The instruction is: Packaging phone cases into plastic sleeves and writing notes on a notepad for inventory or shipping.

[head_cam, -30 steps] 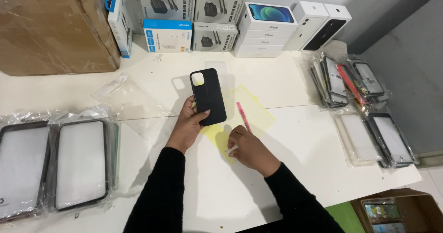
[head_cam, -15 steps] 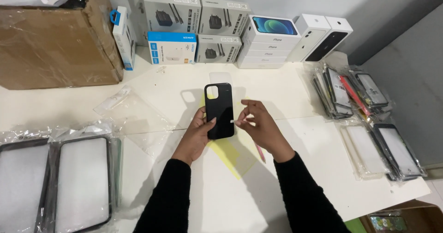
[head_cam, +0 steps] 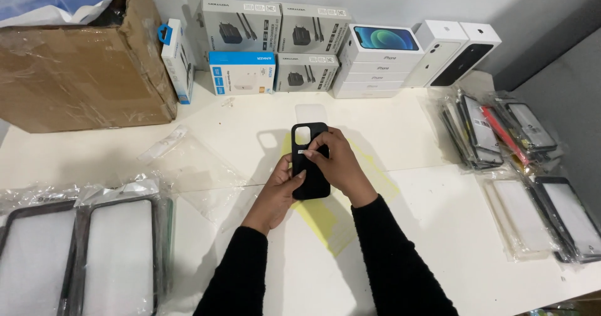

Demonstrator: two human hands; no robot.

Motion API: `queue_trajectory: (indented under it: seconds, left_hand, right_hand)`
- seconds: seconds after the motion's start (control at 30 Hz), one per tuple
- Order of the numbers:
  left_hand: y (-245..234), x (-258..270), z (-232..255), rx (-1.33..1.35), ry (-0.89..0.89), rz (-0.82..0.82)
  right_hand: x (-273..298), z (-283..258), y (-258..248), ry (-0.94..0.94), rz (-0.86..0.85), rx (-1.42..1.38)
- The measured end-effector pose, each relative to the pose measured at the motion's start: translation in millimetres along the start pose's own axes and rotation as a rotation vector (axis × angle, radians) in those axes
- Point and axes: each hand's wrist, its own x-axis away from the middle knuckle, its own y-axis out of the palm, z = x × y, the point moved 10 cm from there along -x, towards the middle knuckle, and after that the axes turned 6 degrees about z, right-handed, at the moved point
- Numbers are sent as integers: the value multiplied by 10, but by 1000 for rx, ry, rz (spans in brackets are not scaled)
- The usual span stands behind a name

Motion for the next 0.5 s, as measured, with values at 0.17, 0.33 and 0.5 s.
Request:
queue_trajectory:
  seconds: [0.17, 0.33, 0.5]
  left_hand:
    - [-5, -21, -16, 15, 4, 5]
    - [-21, -42, -41, 19, 12, 8]
    - [-5, -23, -12, -10, 25, 6]
  right_hand:
    - [-6, 14, 1, -5, 11, 24]
    - [-21, 35, 4, -13, 36, 102]
    - [-45, 50, 10, -81, 59, 251]
